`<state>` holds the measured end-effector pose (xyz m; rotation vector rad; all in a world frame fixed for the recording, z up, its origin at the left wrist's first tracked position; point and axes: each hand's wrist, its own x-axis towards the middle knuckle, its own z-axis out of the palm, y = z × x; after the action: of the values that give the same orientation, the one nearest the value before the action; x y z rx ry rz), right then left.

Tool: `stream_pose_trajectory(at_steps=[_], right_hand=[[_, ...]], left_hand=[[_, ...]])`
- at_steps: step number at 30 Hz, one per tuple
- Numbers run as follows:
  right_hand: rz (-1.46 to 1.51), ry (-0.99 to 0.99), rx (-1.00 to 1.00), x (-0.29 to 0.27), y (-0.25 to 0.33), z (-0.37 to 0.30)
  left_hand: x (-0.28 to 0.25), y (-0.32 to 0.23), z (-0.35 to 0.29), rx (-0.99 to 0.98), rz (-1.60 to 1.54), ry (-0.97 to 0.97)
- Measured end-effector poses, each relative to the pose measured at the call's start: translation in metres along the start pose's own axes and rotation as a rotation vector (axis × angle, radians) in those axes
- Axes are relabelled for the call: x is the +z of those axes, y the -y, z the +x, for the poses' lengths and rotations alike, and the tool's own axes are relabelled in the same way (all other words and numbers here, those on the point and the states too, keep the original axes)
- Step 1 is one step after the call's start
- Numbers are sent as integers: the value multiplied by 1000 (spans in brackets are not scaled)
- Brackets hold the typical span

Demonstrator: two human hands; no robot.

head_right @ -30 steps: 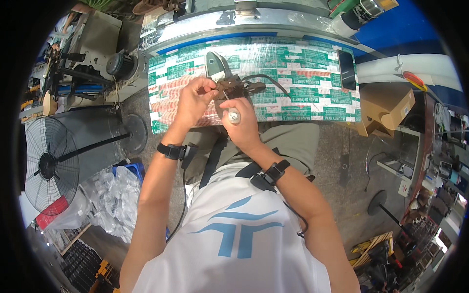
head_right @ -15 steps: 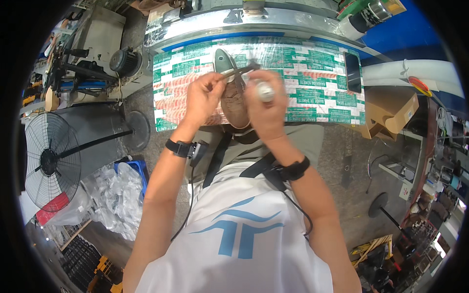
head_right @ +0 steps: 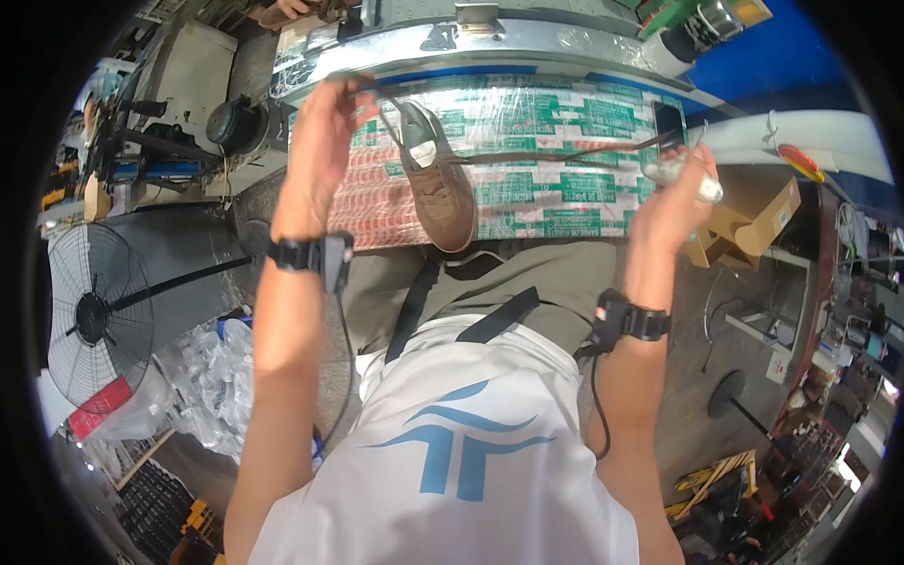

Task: The recorder is assembling components of shoes, including inserting lasts and checking laces at a factory workstation.

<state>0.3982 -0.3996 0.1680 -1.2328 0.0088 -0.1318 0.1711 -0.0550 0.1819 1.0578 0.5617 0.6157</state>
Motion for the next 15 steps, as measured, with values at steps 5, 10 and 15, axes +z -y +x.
stream_pose_trajectory(at_steps=[5,10,15], right_hand=[[215,175,580,2,9,-20],[-383,924,309,-19,-51,-113],[-688,1161,-119,38,-35,-181]], left_hand=[[-24,-6,83,176,-153,147],[-49,63,61,-46,833,-45],[-33,79,11,-225,635,95]])
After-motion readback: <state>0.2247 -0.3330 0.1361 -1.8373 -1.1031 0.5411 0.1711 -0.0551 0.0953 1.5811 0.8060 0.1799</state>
